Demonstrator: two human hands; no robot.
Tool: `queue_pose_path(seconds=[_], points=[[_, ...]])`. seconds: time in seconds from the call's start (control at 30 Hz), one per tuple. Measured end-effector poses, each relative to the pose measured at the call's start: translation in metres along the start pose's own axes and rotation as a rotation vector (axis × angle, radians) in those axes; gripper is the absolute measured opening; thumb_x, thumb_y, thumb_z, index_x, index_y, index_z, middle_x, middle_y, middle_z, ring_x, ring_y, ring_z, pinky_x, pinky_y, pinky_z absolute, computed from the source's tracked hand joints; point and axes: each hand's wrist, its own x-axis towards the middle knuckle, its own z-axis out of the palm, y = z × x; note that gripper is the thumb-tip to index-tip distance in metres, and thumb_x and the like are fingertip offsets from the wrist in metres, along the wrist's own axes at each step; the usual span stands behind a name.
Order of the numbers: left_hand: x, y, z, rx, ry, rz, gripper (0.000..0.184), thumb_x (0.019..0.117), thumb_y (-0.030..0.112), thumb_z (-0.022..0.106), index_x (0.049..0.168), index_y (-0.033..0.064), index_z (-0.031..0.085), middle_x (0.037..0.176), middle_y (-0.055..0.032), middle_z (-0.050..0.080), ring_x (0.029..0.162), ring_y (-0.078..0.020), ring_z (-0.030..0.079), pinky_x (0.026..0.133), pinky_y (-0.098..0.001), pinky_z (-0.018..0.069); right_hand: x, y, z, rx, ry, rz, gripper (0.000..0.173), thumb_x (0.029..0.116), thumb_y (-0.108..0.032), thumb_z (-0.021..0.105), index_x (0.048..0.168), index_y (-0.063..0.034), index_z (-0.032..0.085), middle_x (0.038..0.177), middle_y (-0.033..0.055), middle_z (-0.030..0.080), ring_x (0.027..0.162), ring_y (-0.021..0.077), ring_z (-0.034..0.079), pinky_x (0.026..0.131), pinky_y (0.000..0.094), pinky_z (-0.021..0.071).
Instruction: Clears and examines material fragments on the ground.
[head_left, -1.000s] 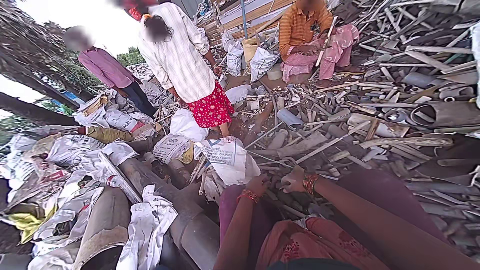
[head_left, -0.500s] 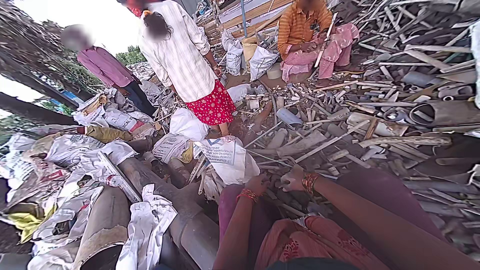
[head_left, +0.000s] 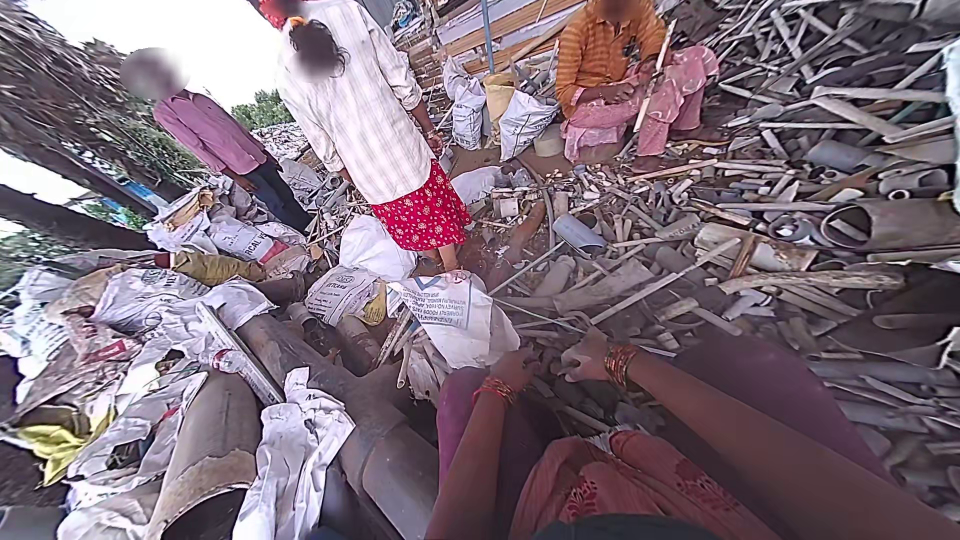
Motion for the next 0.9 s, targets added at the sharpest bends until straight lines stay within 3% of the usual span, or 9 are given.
queue_pose_path(seconds=[0.3,0.47,0.6,0.9], points=[[0.0009,-0.0013,0.0002,0.010,-0.012,-0.015,0.039,0.1094,0.022,0.046,0.137,-0.0037,0.057,0.130,-0.0254,0.064,0.123,-0.0360,0.063,0.109,-0.0507,0.0449,0.0041,0.0024,0.0014,-0.031,0.002,-0.002,0.045,0.1082,-0.033,0.054,0.137,0.0023,0.061,0.133,0.0304,0.061,0.128,0.0444,0.057,0.110,0.0595,0.0390],[0.0002,0.0003,0.0000,0.018,-0.012,-0.021,0.039,0.1094,0.022,0.047,0.137,-0.0032,0.057,0.130,-0.0249,0.064,0.123,-0.0355,0.062,0.110,-0.0507,0.0444,0.0038,0.0024,0.0013,-0.026,-0.004,0.001,0.046,0.1087,-0.033,0.053,0.137,0.0020,0.060,0.132,0.0308,0.062,0.123,0.0443,0.060,0.107,0.0593,0.0407],[0.0011,-0.0009,0.0007,0.022,-0.014,-0.025,0.039,0.1095,0.022,0.046,0.137,-0.0036,0.057,0.130,-0.0252,0.064,0.123,-0.0359,0.062,0.110,-0.0509,0.0442,0.0033,0.0021,0.0015,-0.029,-0.002,0.000,0.046,0.1085,-0.033,0.053,0.138,0.0015,0.060,0.135,0.0305,0.061,0.130,0.0443,0.056,0.111,0.0599,0.0381],[0.0003,0.0002,-0.0005,0.022,-0.021,-0.016,0.038,0.1096,0.021,0.046,0.137,-0.0042,0.057,0.130,-0.0259,0.064,0.122,-0.0359,0.063,0.109,-0.0499,0.0446,0.0021,0.0001,0.0010,-0.014,-0.004,0.005,0.045,0.1088,-0.032,0.053,0.136,0.0029,0.060,0.131,0.0309,0.062,0.123,0.0439,0.060,0.107,0.0586,0.0406]])
